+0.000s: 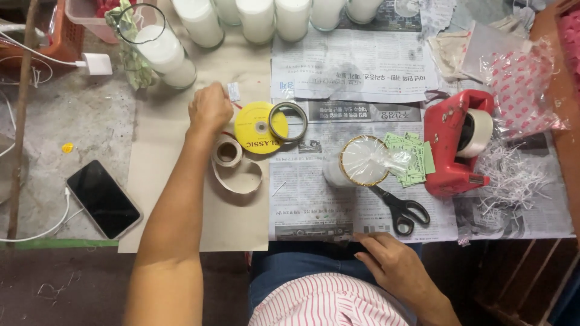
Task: Wrapping glass jars in plastic film, securing with tape, and decorating with gold rings and red ribbons.
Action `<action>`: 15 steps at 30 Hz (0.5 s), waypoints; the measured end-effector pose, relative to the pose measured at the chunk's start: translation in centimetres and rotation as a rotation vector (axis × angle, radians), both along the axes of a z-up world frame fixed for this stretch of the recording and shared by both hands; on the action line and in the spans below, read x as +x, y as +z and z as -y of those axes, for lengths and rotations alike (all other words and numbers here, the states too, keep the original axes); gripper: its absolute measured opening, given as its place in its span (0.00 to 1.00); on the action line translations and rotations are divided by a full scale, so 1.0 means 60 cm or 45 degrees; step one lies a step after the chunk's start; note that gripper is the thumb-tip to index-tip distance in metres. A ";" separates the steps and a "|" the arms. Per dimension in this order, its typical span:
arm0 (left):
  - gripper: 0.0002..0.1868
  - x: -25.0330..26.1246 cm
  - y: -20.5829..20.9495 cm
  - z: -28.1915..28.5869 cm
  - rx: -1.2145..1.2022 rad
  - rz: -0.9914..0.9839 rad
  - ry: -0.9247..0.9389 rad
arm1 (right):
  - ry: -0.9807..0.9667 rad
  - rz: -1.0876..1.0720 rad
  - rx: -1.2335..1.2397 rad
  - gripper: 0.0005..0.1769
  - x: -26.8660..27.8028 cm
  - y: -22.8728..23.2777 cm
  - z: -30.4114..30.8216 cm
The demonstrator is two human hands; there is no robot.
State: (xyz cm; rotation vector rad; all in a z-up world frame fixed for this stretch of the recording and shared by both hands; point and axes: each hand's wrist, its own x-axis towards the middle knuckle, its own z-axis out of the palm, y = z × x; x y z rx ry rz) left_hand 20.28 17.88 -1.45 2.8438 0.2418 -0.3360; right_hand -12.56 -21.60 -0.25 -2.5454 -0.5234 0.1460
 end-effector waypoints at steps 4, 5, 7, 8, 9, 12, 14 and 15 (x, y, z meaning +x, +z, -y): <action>0.10 0.030 0.033 0.013 -0.180 0.437 -0.022 | 0.020 0.021 0.018 0.22 0.011 0.002 -0.011; 0.09 0.036 0.049 0.023 -0.256 0.532 -0.055 | 0.041 0.039 0.049 0.22 0.013 0.001 -0.014; 0.08 0.045 0.085 0.041 -0.338 0.621 -0.104 | 0.025 0.012 0.071 0.22 0.017 0.018 -0.030; 0.07 0.049 0.104 0.050 -0.420 0.708 -0.150 | 0.010 -0.017 0.093 0.21 0.018 0.027 -0.038; 0.07 0.053 0.123 0.056 -0.421 0.708 -0.153 | 0.007 -0.016 0.093 0.21 0.017 0.027 -0.039; 0.06 0.061 0.180 0.068 -0.509 0.876 -0.247 | 0.019 -0.016 0.086 0.21 0.013 0.027 -0.044; 0.09 0.067 0.218 0.073 -0.525 1.004 -0.342 | -0.001 -0.072 0.040 0.22 0.011 0.026 -0.044; 0.09 0.066 0.225 0.070 -0.524 1.006 -0.342 | 0.000 -0.070 0.041 0.22 0.011 0.027 -0.044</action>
